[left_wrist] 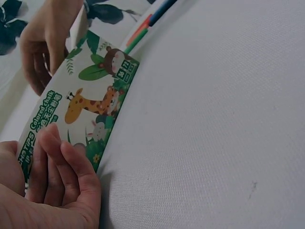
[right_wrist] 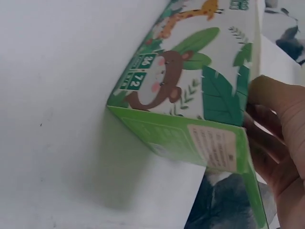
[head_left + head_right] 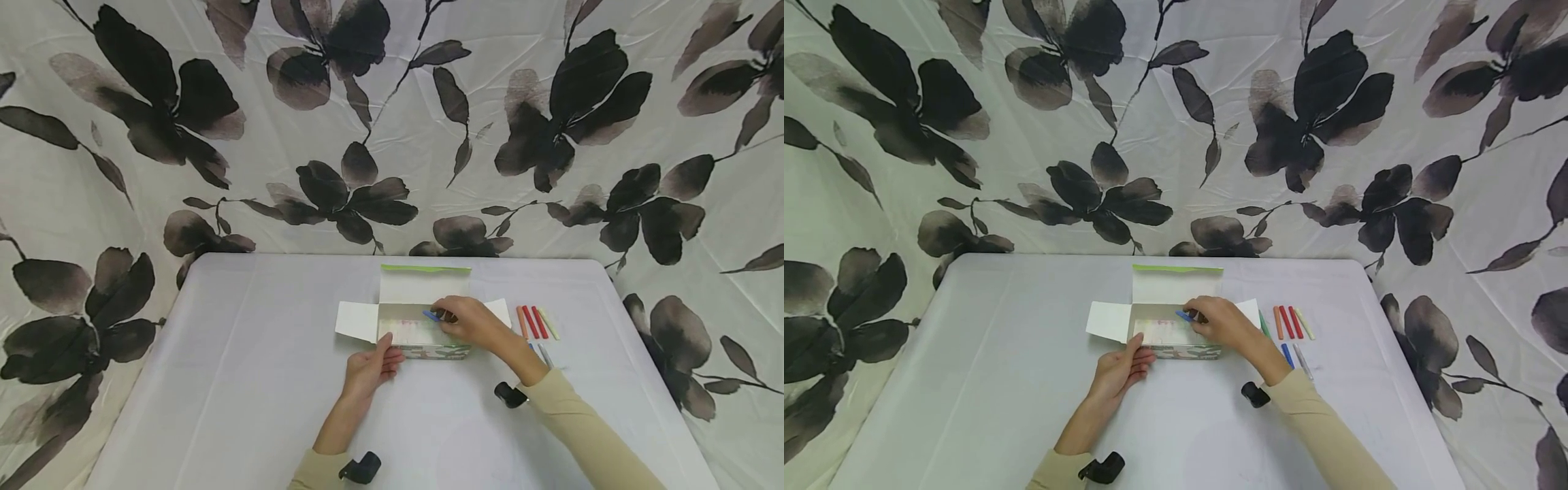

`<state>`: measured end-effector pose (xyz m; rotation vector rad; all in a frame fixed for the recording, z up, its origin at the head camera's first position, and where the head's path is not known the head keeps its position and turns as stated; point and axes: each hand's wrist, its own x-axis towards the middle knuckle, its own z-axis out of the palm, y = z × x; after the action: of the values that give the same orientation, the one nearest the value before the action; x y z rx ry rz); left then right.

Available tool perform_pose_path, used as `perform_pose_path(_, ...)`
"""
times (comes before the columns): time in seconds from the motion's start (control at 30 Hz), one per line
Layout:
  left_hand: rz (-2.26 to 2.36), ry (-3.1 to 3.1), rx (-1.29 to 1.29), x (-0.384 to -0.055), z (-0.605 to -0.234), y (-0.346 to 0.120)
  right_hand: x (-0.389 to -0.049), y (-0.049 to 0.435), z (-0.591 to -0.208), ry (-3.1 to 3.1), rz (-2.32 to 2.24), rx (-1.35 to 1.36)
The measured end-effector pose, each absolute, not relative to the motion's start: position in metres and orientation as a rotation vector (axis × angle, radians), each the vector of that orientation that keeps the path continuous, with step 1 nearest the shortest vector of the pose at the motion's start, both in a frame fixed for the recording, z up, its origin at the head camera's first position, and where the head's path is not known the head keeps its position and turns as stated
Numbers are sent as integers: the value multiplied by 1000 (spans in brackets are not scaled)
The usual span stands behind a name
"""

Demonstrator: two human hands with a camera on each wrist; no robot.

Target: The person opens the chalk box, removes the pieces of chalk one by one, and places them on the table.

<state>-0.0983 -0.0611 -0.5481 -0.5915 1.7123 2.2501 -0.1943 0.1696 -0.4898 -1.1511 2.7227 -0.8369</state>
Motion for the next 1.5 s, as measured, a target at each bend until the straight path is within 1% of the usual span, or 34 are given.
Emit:
perform_pose_path(0.3,2245,1709,-576,-98,-548,-62,-195,189,-477,2625,-1303,-910)
perform_pose_path(0.63,2244,1733,-596,-99,-550,-62,-195,222,-460,2528,-1527,-631)
perform_pose_path(1.07,2234,1734,-596,-100,-554,-61,-186,274,-449,2436,-1630,-399)
perform_pose_path(1.5,2232,1735,-585,-100,-552,-62,-169,321,-465,2528,-1612,-244)
